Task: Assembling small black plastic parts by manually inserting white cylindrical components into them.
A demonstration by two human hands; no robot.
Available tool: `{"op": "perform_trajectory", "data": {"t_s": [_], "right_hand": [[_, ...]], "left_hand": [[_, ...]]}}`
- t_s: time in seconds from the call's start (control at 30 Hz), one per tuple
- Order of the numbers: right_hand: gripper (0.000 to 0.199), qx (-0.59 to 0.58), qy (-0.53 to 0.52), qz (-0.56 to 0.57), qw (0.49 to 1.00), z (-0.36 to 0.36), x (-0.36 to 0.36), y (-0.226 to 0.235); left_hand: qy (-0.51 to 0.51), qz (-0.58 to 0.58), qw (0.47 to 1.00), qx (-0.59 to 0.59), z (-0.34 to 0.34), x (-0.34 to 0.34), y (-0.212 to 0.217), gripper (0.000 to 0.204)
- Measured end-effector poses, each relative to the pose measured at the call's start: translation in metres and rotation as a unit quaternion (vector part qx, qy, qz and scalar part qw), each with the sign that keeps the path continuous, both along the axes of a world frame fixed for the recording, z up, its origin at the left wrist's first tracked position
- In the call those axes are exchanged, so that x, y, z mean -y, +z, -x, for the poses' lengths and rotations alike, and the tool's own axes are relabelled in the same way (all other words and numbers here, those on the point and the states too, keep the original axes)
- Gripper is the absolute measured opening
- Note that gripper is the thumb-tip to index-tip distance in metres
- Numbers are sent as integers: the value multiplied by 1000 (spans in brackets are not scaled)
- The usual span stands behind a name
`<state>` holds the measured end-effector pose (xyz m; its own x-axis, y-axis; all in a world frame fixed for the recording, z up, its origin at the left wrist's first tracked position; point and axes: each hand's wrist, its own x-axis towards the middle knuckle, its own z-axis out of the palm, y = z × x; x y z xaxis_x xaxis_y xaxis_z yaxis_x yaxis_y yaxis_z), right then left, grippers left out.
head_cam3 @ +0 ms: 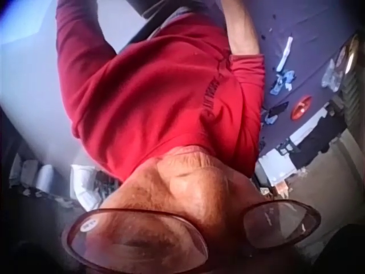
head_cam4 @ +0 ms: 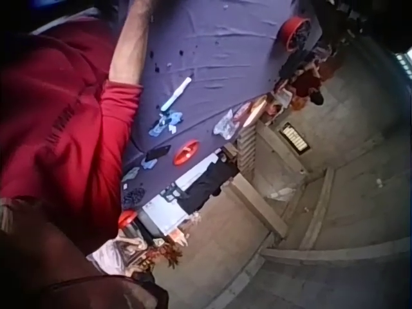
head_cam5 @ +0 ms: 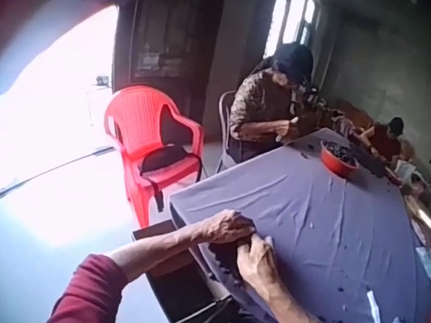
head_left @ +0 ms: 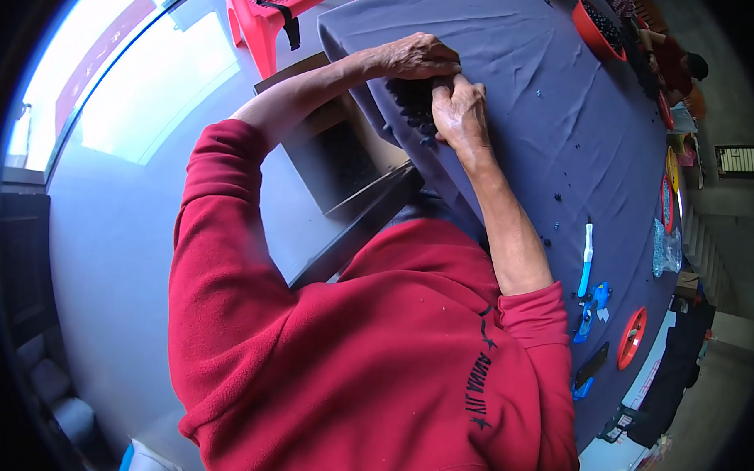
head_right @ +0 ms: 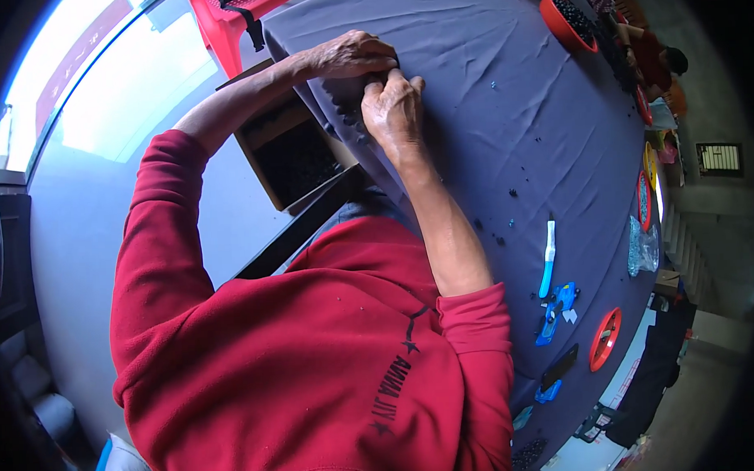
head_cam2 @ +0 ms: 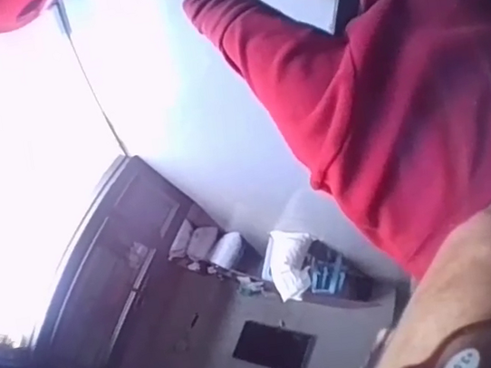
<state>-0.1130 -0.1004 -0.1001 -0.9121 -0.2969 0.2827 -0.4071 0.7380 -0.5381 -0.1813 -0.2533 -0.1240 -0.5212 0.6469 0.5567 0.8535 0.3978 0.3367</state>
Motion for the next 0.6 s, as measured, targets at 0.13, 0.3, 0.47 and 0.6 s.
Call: {"op": "perform_trajectory", "data": {"t_s": [0.13,0.3,0.47,0.6], "right_hand": [[31,17,34,6,999,-7,12,-2],[22,-30,98,27,994,-24,27,-3],[22,5,130,61,990,-46,28,1],[22,-10,146,15,989,-76,17,24]], "left_hand": [[61,-78,991,91,-27,16,4,24],[70,-84,992,67,-58,40,8,25],[122,-69,980,145,-79,48,17,22],[142,-92,969,178,-87,55,6,21]]}}
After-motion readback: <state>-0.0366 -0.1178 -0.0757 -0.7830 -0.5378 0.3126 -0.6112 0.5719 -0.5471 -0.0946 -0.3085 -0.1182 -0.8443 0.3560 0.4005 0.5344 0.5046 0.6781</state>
